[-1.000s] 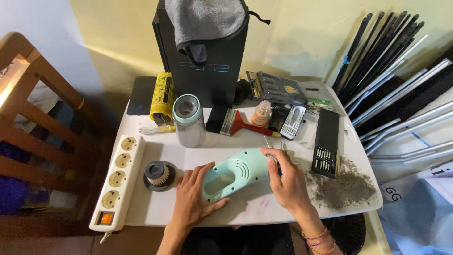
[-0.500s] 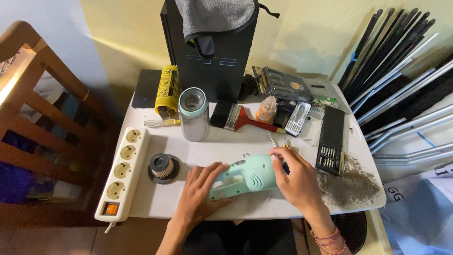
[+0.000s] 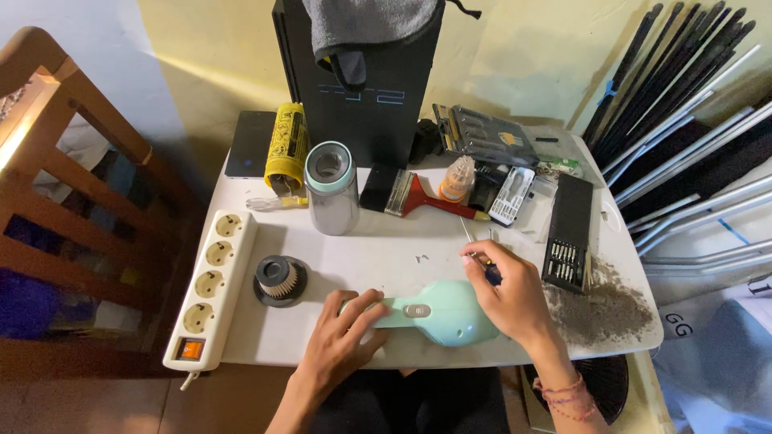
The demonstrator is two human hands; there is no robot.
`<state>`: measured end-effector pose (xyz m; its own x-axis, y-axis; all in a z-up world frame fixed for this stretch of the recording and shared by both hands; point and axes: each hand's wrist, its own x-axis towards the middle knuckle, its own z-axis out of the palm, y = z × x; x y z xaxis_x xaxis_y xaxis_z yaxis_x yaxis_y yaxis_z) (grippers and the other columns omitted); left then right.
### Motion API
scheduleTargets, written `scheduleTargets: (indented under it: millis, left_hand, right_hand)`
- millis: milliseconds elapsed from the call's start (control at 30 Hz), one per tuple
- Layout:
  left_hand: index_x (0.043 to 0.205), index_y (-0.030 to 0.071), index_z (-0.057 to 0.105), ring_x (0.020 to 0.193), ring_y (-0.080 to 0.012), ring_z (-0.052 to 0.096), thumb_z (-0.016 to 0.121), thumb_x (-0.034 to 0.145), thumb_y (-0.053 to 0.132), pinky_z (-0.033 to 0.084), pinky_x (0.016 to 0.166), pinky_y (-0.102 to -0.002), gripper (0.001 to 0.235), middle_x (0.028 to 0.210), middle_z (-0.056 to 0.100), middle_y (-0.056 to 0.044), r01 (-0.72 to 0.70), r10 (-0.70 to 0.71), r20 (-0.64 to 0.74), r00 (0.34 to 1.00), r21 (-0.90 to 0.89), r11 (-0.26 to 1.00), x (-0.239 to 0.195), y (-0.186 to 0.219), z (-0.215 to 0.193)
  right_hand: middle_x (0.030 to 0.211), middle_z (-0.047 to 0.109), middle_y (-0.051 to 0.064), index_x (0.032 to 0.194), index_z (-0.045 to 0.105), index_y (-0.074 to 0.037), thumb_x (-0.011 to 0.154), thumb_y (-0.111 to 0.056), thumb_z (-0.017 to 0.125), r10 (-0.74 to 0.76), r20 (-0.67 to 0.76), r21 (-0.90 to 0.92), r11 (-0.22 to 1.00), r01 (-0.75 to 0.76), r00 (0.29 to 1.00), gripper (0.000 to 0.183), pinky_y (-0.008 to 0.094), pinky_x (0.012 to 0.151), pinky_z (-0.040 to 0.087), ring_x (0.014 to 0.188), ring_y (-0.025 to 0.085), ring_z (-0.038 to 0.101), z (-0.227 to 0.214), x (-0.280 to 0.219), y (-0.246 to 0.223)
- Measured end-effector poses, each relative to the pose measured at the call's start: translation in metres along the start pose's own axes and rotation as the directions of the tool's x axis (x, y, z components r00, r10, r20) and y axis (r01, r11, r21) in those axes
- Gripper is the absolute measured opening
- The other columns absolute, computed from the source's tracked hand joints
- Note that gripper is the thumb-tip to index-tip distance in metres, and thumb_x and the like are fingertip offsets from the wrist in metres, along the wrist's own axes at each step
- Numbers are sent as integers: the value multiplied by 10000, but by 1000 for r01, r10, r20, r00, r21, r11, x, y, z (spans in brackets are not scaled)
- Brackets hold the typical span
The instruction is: The person uses a screwdriver to remove screws from a light green handheld appliance on a white table. They unscrew multiple fasteners, place the screws on the table, and rotate the device to access different sides.
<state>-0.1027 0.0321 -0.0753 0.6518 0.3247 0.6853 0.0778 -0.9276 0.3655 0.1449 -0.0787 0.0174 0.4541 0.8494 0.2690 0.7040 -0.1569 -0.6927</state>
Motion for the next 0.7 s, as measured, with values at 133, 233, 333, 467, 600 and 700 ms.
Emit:
scheduleTargets:
  millis: [133,233,333,467,600,700]
  left_hand:
    - [1153,113,602,976,-313,584,856,652,67,532,840,-400,563,1226,655,-69,67,-67,-14,998,-5,998,6,5,-4]
    - [1145,94,598,976,-305,582,858,656,56,517,853,-398,555,1184,647,-69,77,-79,-23,997,-91,993,4,3,-5]
    - [1079,93,624,956,-315,576,763,528,-10,512,865,-412,578,1111,665,-56,53,-48,59,997,-78,996,2,-1,-5]
    - [1042,93,648,886,-287,534,765,521,7,483,804,-398,541,1002,622,-50,31,-21,112,994,-90,995,3,-2,-5]
    - [998,82,639,868,-301,522,744,482,15,463,790,-405,530,955,612,-53,20,-12,127,992,-60,998,8,0,-6]
    - [971,89,645,868,-292,526,754,507,35,456,790,-403,479,914,607,-36,35,-29,130,991,-41,999,7,-1,-4]
  right_hand:
    - [776,759,81,1051,726,-66,915,-243,670,102,35,15,995,-103,994,230,318,622,548,658,168,701,0,13,20]
    - [756,753,31,1017,745,-95,912,-271,656,227,315,35,968,-250,922,224,271,604,555,648,97,687,1,24,49]
    - [699,722,32,1001,734,-68,951,-309,644,139,371,93,978,-186,918,261,273,576,490,640,79,632,4,34,58]
    - [701,697,28,1042,734,-118,958,-342,613,310,446,-68,947,-314,840,268,316,539,435,550,145,541,17,39,52]
    - [735,735,5,998,709,-84,909,-297,672,62,318,55,995,-84,946,234,315,605,534,646,100,683,41,36,68]
    - [641,658,112,994,718,-85,893,-299,709,125,341,-62,992,-111,932,237,377,602,519,583,235,610,43,40,47]
